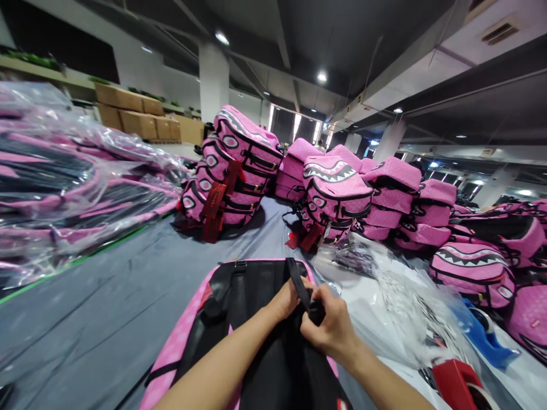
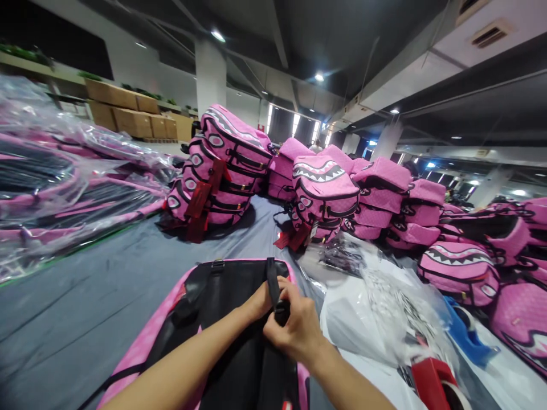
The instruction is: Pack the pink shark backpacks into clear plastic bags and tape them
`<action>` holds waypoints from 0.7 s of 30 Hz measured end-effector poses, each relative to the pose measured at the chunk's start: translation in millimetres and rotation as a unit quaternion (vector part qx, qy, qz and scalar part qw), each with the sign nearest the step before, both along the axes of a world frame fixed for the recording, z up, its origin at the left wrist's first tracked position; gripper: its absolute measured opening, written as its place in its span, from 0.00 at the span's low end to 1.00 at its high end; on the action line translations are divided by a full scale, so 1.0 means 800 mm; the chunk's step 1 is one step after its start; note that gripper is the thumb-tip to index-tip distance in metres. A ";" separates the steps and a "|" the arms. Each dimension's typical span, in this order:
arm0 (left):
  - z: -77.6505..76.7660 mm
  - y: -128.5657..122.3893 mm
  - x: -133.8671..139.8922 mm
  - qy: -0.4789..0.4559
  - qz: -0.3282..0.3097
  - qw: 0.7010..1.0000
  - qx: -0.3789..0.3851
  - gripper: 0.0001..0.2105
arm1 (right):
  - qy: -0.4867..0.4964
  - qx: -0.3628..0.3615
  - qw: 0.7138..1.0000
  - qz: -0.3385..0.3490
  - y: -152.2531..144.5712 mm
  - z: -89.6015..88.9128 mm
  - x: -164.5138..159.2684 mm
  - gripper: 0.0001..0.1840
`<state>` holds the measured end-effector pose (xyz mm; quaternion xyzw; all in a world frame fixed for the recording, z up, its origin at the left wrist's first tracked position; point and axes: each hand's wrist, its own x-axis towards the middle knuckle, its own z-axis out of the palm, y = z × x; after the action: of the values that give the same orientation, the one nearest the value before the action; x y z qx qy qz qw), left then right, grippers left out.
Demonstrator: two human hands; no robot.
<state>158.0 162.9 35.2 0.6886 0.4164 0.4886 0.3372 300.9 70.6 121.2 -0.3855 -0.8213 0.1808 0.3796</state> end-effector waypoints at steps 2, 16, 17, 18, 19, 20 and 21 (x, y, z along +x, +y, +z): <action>0.006 -0.004 0.001 -0.003 0.001 1.000 0.011 0.05 | 0.029 -0.003 1.000 0.003 -0.015 0.016 0.007 0.08; 0.105 -0.096 -0.016 0.034 0.118 0.992 0.014 0.06 | 0.064 -0.123 0.979 0.150 0.047 0.112 0.014 0.16; 0.099 -0.102 -0.018 0.027 0.132 0.991 -0.006 0.07 | 0.076 -0.148 0.971 0.173 0.055 0.118 0.014 0.18; 0.088 -0.116 -0.019 0.014 0.138 0.990 -0.025 0.09 | 0.085 -0.165 0.964 0.190 0.065 0.122 0.016 0.19; 0.073 -0.135 -0.017 -0.003 0.136 0.990 -0.048 0.12 | 0.087 -0.170 0.961 0.201 0.077 0.122 0.018 0.20; 0.056 -0.160 -0.013 -0.034 0.117 0.989 -0.083 0.14 | 0.080 -0.164 0.962 0.204 0.091 0.119 0.020 0.20; 0.039 -0.187 -0.007 -0.070 0.086 0.987 -0.117 0.15 | 0.063 -0.147 0.967 0.200 0.106 0.112 0.020 0.19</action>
<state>152.4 12.9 66.2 0.5701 0.5039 0.5108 0.4002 316.6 155.3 211.0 -0.2533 -0.8206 0.3954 0.3258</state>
